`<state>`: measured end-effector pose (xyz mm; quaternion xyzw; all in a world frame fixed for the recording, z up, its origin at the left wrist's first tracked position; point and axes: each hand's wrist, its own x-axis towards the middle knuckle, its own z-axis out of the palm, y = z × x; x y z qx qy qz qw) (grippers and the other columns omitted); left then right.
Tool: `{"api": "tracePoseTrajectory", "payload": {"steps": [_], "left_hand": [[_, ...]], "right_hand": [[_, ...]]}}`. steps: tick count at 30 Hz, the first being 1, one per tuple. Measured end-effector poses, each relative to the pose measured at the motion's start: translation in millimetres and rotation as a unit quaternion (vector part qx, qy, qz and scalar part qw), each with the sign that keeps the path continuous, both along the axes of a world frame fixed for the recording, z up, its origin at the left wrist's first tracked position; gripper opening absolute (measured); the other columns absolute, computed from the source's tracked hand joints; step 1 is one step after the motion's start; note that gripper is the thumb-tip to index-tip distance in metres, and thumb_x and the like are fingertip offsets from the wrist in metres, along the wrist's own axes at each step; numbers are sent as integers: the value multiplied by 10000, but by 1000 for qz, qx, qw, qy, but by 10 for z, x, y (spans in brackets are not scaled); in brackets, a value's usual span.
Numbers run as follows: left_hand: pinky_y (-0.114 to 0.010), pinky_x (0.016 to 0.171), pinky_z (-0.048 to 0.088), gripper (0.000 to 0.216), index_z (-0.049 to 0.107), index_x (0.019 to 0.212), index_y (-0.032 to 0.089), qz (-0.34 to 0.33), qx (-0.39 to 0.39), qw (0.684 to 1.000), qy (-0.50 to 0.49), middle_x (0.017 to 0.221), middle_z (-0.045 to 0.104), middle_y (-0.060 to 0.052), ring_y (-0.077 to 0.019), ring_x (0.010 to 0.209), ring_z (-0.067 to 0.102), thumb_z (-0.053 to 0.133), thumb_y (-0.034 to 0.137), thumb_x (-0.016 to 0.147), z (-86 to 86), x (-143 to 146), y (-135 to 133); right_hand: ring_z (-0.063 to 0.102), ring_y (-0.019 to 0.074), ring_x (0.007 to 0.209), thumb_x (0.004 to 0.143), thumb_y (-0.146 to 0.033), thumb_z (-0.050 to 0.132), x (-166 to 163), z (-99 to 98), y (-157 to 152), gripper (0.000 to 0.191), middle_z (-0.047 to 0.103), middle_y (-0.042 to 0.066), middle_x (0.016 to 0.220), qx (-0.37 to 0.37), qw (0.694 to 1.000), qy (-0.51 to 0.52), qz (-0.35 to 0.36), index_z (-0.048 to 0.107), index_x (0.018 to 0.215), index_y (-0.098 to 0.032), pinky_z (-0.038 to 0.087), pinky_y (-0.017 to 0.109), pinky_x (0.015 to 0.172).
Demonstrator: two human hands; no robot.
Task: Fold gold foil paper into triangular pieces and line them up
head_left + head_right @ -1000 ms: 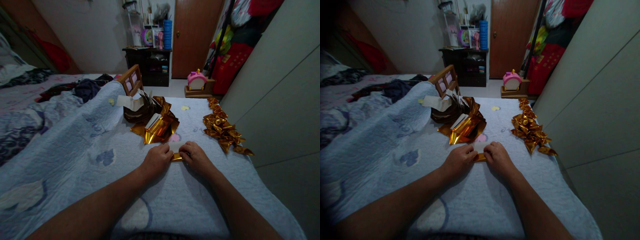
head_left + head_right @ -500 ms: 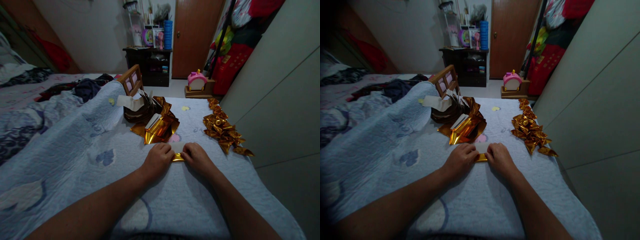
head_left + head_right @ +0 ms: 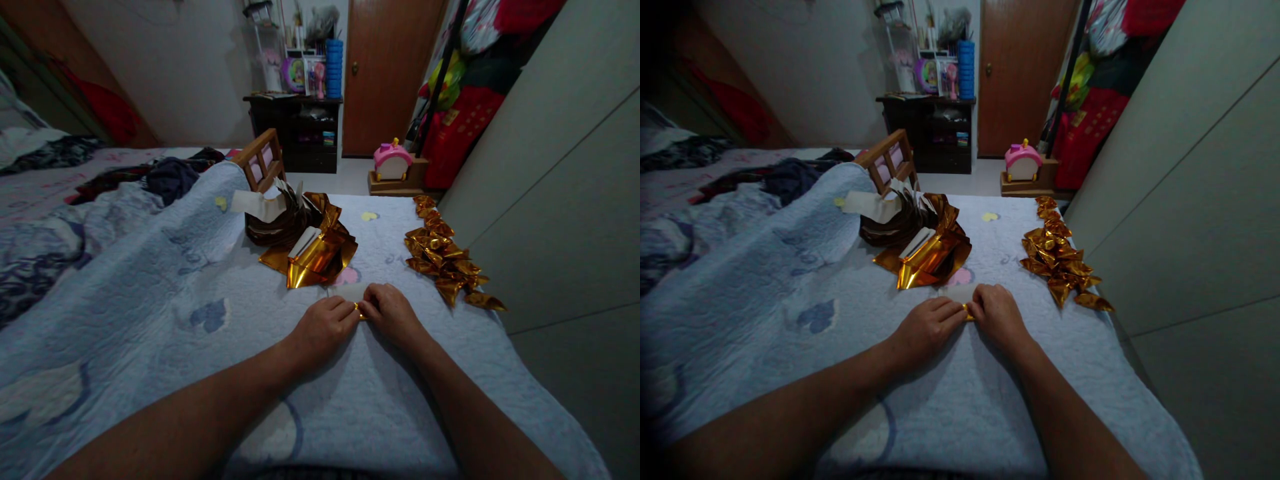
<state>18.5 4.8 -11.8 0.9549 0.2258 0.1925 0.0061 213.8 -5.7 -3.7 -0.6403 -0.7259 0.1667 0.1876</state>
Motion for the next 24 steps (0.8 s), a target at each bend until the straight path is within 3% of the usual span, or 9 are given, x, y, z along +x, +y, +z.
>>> {"api": "tracePoseTrajectory", "payload": {"steps": [9,18,24], "left_hand": [[-369,820,563,191,650,1159,148,20,-40,999,10,1034,693,-77,-228,946,619,552,145,995,-6,-6,-8],[-351,811,539,153,666,1100,157,37,-47,998,15,1058,684,-74,-224,947,604,551,162,1000,-3,-1,-6],[-345,816,533,170,660,1115,165,38,-53,998,15,1058,682,-60,-219,949,604,525,166,1012,3,-2,-16]], "right_hand": [[592,194,779,893,-183,502,55,0,5,93,661,47,844,30,990,134,-27,592,877,-202,427,301,715],[628,220,884,866,-147,463,85,-55,23,174,684,82,933,48,988,137,-51,619,929,-193,456,338,819],[590,197,787,866,-160,489,86,-24,12,120,649,50,839,43,990,133,-23,603,857,-197,433,311,732]]}}
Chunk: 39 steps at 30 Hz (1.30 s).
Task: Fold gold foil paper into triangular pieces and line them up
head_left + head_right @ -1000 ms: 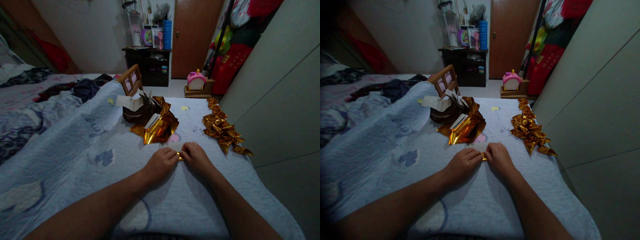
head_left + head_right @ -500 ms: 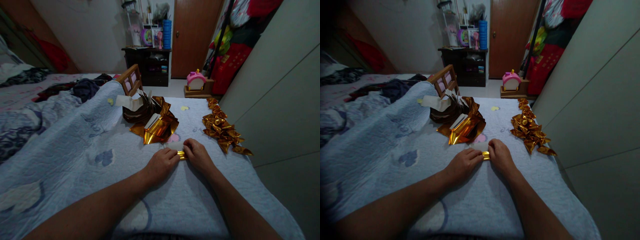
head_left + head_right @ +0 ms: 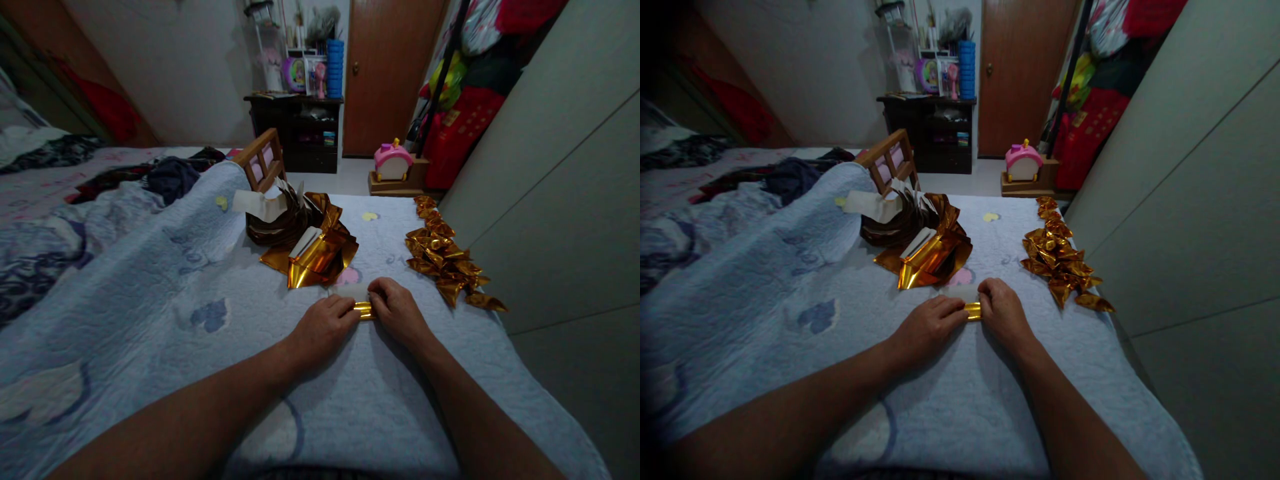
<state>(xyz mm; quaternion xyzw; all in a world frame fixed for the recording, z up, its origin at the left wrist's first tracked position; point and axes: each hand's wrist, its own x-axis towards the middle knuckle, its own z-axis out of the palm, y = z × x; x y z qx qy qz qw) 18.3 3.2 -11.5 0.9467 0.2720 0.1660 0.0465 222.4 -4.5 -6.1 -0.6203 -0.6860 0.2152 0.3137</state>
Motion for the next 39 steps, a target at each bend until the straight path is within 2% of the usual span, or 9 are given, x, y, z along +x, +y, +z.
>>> {"api": "tracePoseTrajectory", "payload": {"steps": [8,14,21,27,39], "left_hand": [[-345,825,530,199,659,1122,168,2,-9,1000,4,1070,688,-60,-215,956,610,484,172,1026,26,4,4],[-343,819,535,207,658,1148,173,6,0,1000,-16,1037,696,-72,-213,956,625,495,173,1021,7,7,-4],[-348,827,535,203,652,1163,184,9,-9,1000,-14,1053,695,-55,-219,970,622,509,184,1019,2,7,-8],[-357,830,546,216,651,1185,197,10,-4,1000,-21,1060,694,-60,-215,979,629,534,171,1006,-9,5,-3],[-344,810,527,174,664,1122,192,10,-6,1000,-25,1020,687,-46,-211,942,615,534,173,1007,-37,1,6]], "right_hand": [[544,183,772,850,-157,547,8,36,-25,88,573,30,821,17,999,-26,22,571,782,-206,408,295,694],[548,184,812,838,-114,575,-4,50,-36,105,571,25,824,-6,997,-47,67,602,784,-200,408,298,732],[542,185,807,801,-56,541,1,41,-29,146,573,33,822,-1,996,-56,74,593,770,-189,401,301,735],[547,187,809,806,-77,544,7,37,-24,137,580,32,808,0,995,-58,77,613,772,-191,403,303,736],[547,187,784,789,-70,551,3,36,-19,142,581,28,774,2,994,-66,85,623,748,-186,392,305,723]]}}
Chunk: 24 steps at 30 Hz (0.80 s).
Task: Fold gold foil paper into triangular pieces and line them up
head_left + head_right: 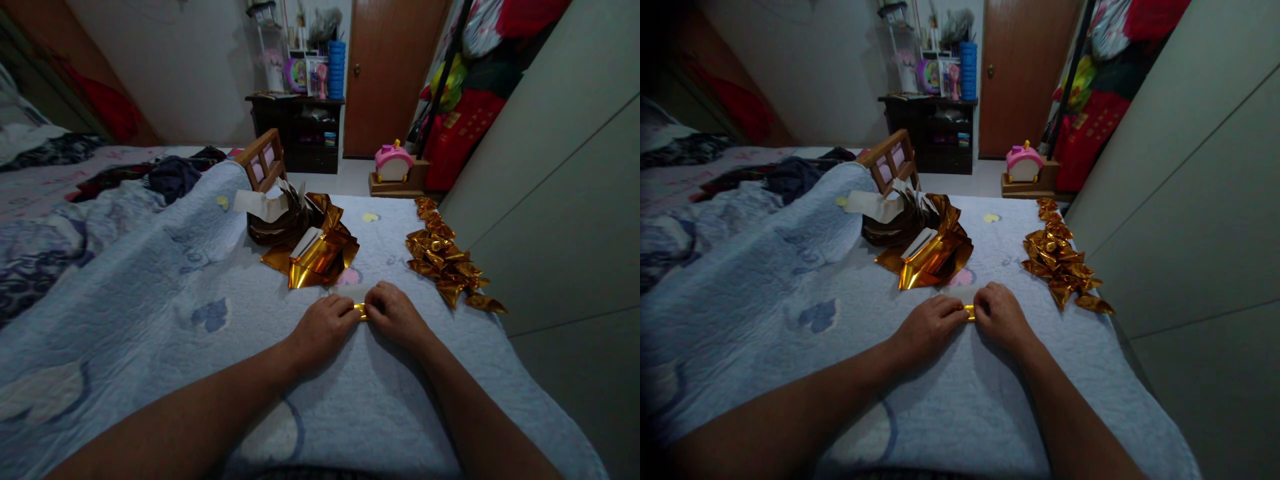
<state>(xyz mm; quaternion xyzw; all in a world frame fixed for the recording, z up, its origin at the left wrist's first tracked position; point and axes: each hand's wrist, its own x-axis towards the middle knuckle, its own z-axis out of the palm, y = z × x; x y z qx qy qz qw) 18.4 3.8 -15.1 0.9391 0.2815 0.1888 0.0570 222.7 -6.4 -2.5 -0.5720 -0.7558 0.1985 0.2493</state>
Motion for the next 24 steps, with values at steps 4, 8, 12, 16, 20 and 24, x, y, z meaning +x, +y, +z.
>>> {"api": "tracePoseTrajectory", "payload": {"steps": [4,8,12,16,20,24], "left_hand": [[-339,807,521,142,666,1098,181,-2,-2,1000,2,1013,688,-51,-213,940,609,575,172,990,5,-1,7],[-346,802,528,119,670,1075,172,-1,-4,1000,9,1001,693,-55,-220,930,616,599,170,979,24,2,8],[-362,829,540,131,667,1094,170,-3,-7,1000,10,1024,698,-59,-227,957,621,603,174,981,20,6,9],[-368,825,549,137,669,1100,167,-2,-1,1000,12,1030,701,-60,-233,959,627,615,172,974,12,9,14],[-370,818,554,127,671,1086,166,-3,-3,1000,14,1023,702,-61,-233,947,629,623,171,969,27,7,11],[-368,814,554,143,672,1103,168,0,-6,1000,9,1022,705,-67,-231,947,630,614,164,973,48,6,1]], "right_hand": [[563,184,796,848,-100,545,-2,21,-6,187,589,33,780,-4,1000,8,10,673,739,-182,402,303,738],[577,184,797,872,-99,536,15,3,1,223,592,31,774,-3,1000,10,4,731,803,-185,408,302,737],[587,187,800,853,-85,550,28,-38,10,223,606,34,796,3,1000,12,-6,746,904,-177,429,308,749],[584,184,795,847,-83,556,30,-58,15,234,610,39,839,4,1000,22,-15,733,971,-174,445,303,736],[590,190,822,860,-79,544,34,-70,19,225,604,48,871,11,1000,17,-13,721,958,-178,455,309,750],[587,207,887,845,-60,559,31,-101,18,221,602,61,929,33,999,20,-10,703,954,-187,473,331,808]]}}
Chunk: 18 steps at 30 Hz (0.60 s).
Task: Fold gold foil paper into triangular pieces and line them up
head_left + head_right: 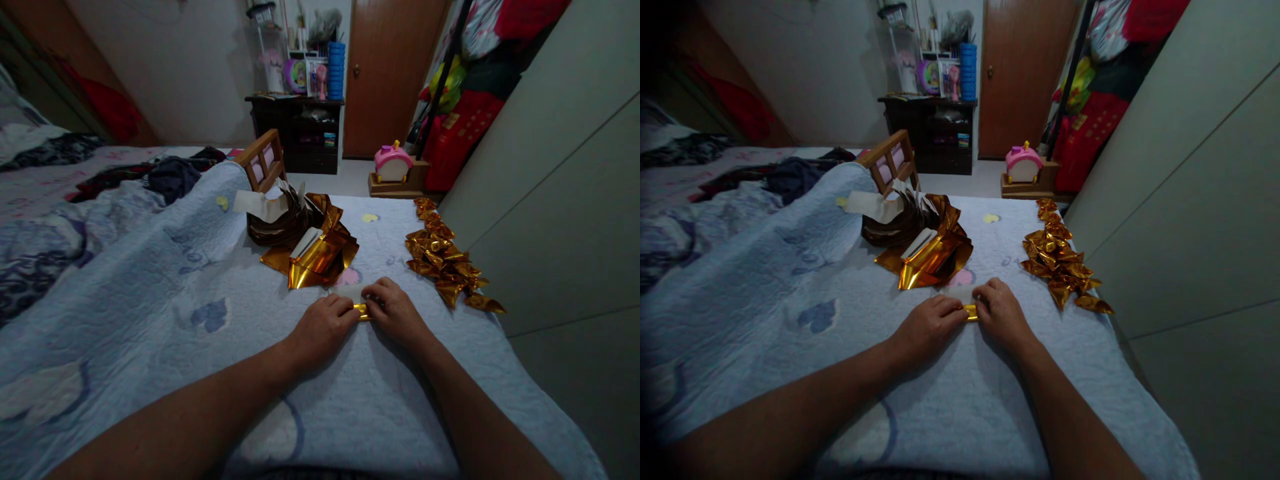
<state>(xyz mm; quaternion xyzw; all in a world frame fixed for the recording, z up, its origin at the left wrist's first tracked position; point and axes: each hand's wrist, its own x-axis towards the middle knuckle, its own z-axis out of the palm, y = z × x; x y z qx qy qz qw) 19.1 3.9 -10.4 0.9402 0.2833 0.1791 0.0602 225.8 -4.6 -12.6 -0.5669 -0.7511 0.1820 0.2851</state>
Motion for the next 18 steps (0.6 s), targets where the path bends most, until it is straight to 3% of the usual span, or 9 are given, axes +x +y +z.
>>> {"api": "tracePoseTrajectory", "payload": {"steps": [11,18], "left_hand": [[-371,855,538,129,675,1092,180,1,-8,1000,-12,1033,695,-62,-227,969,626,604,183,984,-18,-7,7],[-381,840,540,118,688,1062,171,12,-11,999,-43,1029,701,-72,-231,953,622,607,207,984,-8,5,19]], "right_hand": [[540,274,986,809,-74,656,-22,-26,-2,185,630,102,1037,80,995,-56,-6,685,942,-199,461,421,890],[532,281,986,831,-85,641,-19,-23,-4,168,639,109,1041,92,994,-51,-6,684,955,-190,456,444,896]]}}
